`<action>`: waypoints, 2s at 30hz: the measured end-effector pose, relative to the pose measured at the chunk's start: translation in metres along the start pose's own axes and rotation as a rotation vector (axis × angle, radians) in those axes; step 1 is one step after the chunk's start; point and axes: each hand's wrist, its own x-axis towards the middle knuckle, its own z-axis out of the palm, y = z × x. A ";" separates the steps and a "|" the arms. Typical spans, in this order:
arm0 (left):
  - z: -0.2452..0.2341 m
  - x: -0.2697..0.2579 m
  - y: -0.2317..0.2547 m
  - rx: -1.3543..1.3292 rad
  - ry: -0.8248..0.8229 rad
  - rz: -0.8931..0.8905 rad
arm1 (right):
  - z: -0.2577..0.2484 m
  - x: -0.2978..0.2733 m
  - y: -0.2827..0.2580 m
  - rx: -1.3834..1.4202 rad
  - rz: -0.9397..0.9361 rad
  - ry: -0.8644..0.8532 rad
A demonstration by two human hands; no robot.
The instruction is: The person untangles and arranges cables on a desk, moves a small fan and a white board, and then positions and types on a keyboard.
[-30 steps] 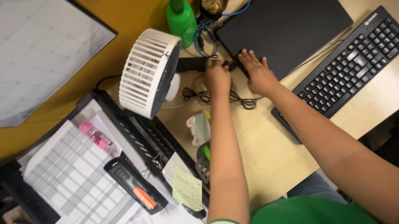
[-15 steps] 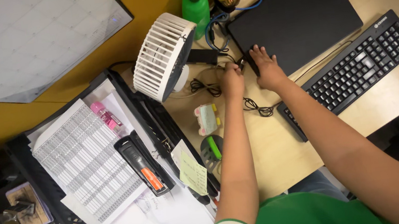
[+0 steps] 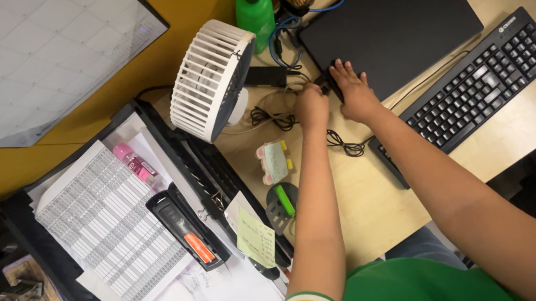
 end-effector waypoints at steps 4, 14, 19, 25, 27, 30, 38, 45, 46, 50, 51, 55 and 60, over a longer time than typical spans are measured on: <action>0.010 0.004 -0.009 -0.110 0.065 -0.009 | -0.002 -0.001 -0.002 -0.015 -0.001 -0.003; -0.009 -0.007 0.004 0.006 0.088 0.232 | -0.001 -0.002 -0.003 -0.032 0.001 0.006; -0.017 -0.011 0.007 0.070 0.091 0.268 | -0.002 -0.003 -0.003 -0.012 -0.001 -0.001; -0.023 -0.008 0.000 0.045 0.107 0.324 | 0.000 -0.003 -0.002 -0.012 -0.001 0.015; -0.026 -0.008 0.001 0.056 0.100 0.341 | 0.002 -0.002 0.001 -0.014 -0.013 0.029; -0.029 -0.013 -0.002 0.118 0.104 0.377 | 0.006 -0.002 0.004 -0.032 -0.026 0.036; -0.039 -0.011 -0.002 0.095 0.073 0.436 | 0.003 -0.002 0.004 -0.029 -0.005 0.002; -0.052 -0.013 0.007 0.049 0.089 0.468 | 0.003 -0.001 0.004 -0.033 -0.017 0.022; -0.054 -0.013 0.006 0.033 0.049 0.455 | 0.004 -0.001 0.005 -0.032 -0.020 0.019; -0.055 -0.009 0.008 0.186 -0.051 0.494 | 0.005 0.000 0.006 -0.062 -0.030 0.030; -0.055 -0.009 0.009 0.213 -0.066 0.437 | 0.004 0.000 0.005 -0.052 -0.031 0.024; -0.038 -0.012 0.005 0.228 0.012 0.366 | -0.002 -0.001 0.002 -0.027 -0.011 0.005; -0.025 -0.012 -0.014 0.283 0.102 0.394 | -0.004 -0.005 0.000 -0.030 -0.016 0.008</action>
